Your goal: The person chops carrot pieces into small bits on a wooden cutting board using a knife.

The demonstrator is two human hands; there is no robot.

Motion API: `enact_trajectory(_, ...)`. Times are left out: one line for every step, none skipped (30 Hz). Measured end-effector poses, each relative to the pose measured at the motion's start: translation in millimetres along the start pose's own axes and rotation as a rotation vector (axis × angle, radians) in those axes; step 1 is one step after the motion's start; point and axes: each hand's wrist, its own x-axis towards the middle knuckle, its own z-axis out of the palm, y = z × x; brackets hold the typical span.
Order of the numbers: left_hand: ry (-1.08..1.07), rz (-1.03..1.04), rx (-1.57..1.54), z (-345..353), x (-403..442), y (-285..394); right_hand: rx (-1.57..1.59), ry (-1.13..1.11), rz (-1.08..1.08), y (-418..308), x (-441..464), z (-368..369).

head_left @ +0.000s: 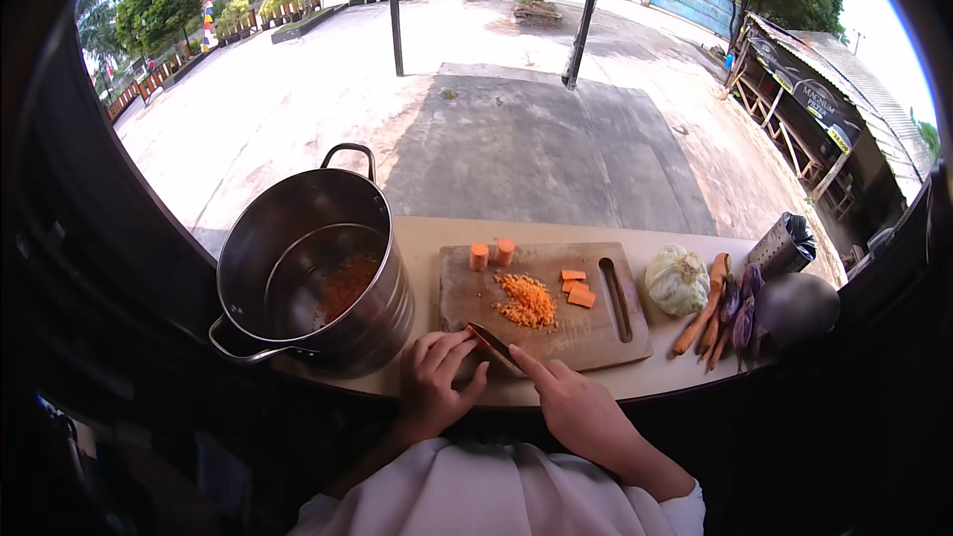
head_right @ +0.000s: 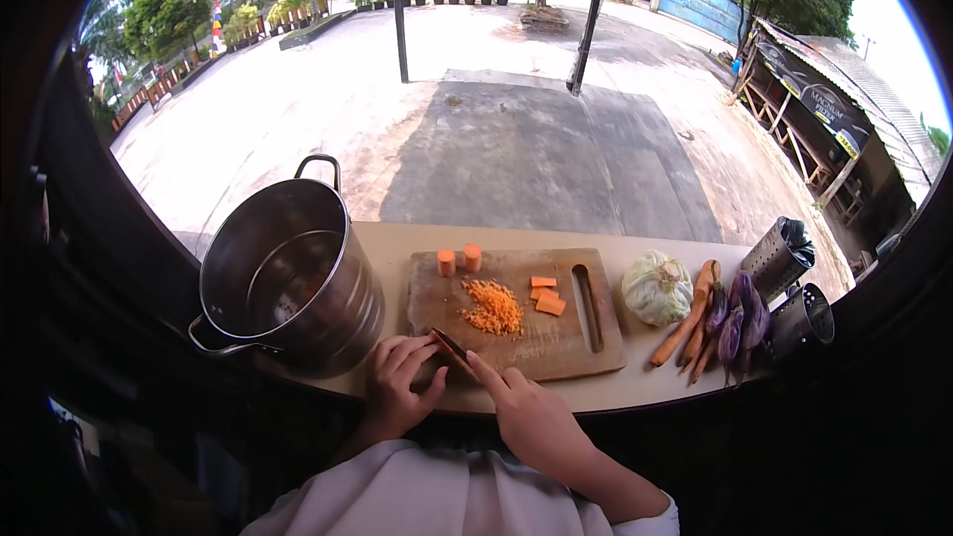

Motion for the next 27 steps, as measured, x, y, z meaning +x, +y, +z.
enact_trajectory(0.002, -0.005, -0.005, 0.1, 0.4, 0.6, -0.005, -0.002, -0.006, -0.6, -0.3, 0.1)
enact_trajectory(0.005, -0.010, -0.009, -0.1, 0.5, 1.0, -0.010, -0.005, -0.013, -1.2, -0.5, 0.5)
enact_trajectory(0.001, -0.013, -0.007, -0.4, 0.5, 1.0, -0.016, -0.001, -0.017, -1.8, -0.4, 1.3)
enact_trajectory(-0.002, -0.016, -0.004, -0.7, 0.8, 0.8, -0.022, 0.004, -0.021, -2.5, -0.3, 2.1)
enact_trajectory(-0.004, -0.018, -0.001, -0.8, 0.6, 0.6, -0.029, 0.009, -0.024, -3.4, 0.2, 2.6)
enact_trajectory(-0.005, -0.024, -0.006, -0.3, 0.1, -0.1, -0.041, -0.017, -0.025, -6.6, 0.9, 0.1)
enact_trajectory(-0.004, -0.029, -0.010, 0.7, -0.3, -1.0, -0.053, -0.042, -0.026, -11.5, 2.2, -5.4)
enact_trajectory(-0.004, -0.034, -0.015, 1.3, -0.5, -1.7, -0.065, -0.067, -0.027, -14.3, 4.2, -9.7)
enact_trajectory(-0.003, -0.033, -0.015, 0.9, -0.1, -1.4, -0.107, -0.076, -0.057, -13.6, 7.3, -11.1)
enact_trajectory(-0.001, -0.032, -0.016, 0.5, 0.7, -0.5, -0.150, -0.085, -0.087, -11.6, 11.1, -11.5)
enact_trajectory(0.002, -0.032, -0.016, 0.3, 1.1, -0.1, -0.194, -0.094, -0.117, -10.4, 14.4, -12.8)
enact_trajectory(0.005, -0.037, -0.013, 1.0, 0.7, -0.3, -0.206, -0.110, -0.116, -11.1, 17.8, -15.3)
enact_trajectory(0.008, -0.043, -0.010, 1.9, -0.1, -0.7, -0.218, -0.128, -0.115, -12.2, 21.4, -17.7)
enact_trajectory(0.011, -0.049, -0.008, 2.5, -0.8, -0.7, -0.229, -0.145, -0.113, -12.6, 23.1, -19.1)
enact_trajectory(0.008, -0.054, -0.008, 2.6, -1.0, -0.8, -0.216, -0.145, -0.111, -12.3, 23.1, -19.8)
enact_trajectory(0.006, -0.059, -0.009, 2.5, -0.8, -1.2, -0.203, -0.144, -0.110, -11.8, 22.9, -20.4)
enact_trajectory(0.006, -0.064, -0.009, 2.7, -0.3, -1.3, -0.191, -0.144, -0.109, -11.3, 22.4, -20.9)
enact_trajectory(0.005, -0.063, -0.019, 2.0, 0.7, -0.6, -0.187, -0.150, -0.097, -11.2, 19.9, -21.0)
enact_trajectory(0.005, -0.063, -0.029, 0.3, 2.0, 0.8, -0.184, -0.157, -0.086, -11.6, 15.0, -20.7)
enact_trajectory(0.004, -0.065, -0.037, -0.6, 2.8, 1.3, -0.180, -0.165, -0.077, -12.0, 10.5, -20.6)
enact_trajectory(0.012, -0.071, -0.041, -0.1, 2.9, 1.6, -0.165, -0.176, -0.063, -11.8, 6.4, -21.0)
enact_trajectory(0.017, -0.077, -0.044, 0.2, 2.8, 2.1, -0.149, -0.186, -0.047, -11.4, 1.9, -21.5)
enact_trajectory(0.022, -0.083, -0.048, 0.5, 2.5, 2.5, -0.132, -0.196, -0.031, -11.0, -2.7, -21.8)
enact_trajectory(0.021, -0.082, -0.049, 0.8, 2.1, 2.4, -0.134, -0.203, -0.020, -10.2, -7.2, -21.5)
enact_trajectory(0.021, -0.079, -0.050, 1.0, 1.8, 2.0, -0.135, -0.209, -0.009, -9.3, -11.6, -21.1)
enact_trajectory(0.021, -0.077, -0.050, 1.1, 1.6, 1.7, -0.136, -0.214, 0.001, -8.7, -15.5, -21.2)
enact_trajectory(0.021, -0.075, -0.052, 1.3, 1.4, 1.5, -0.130, -0.213, 0.014, -9.0, -19.1, -22.0)
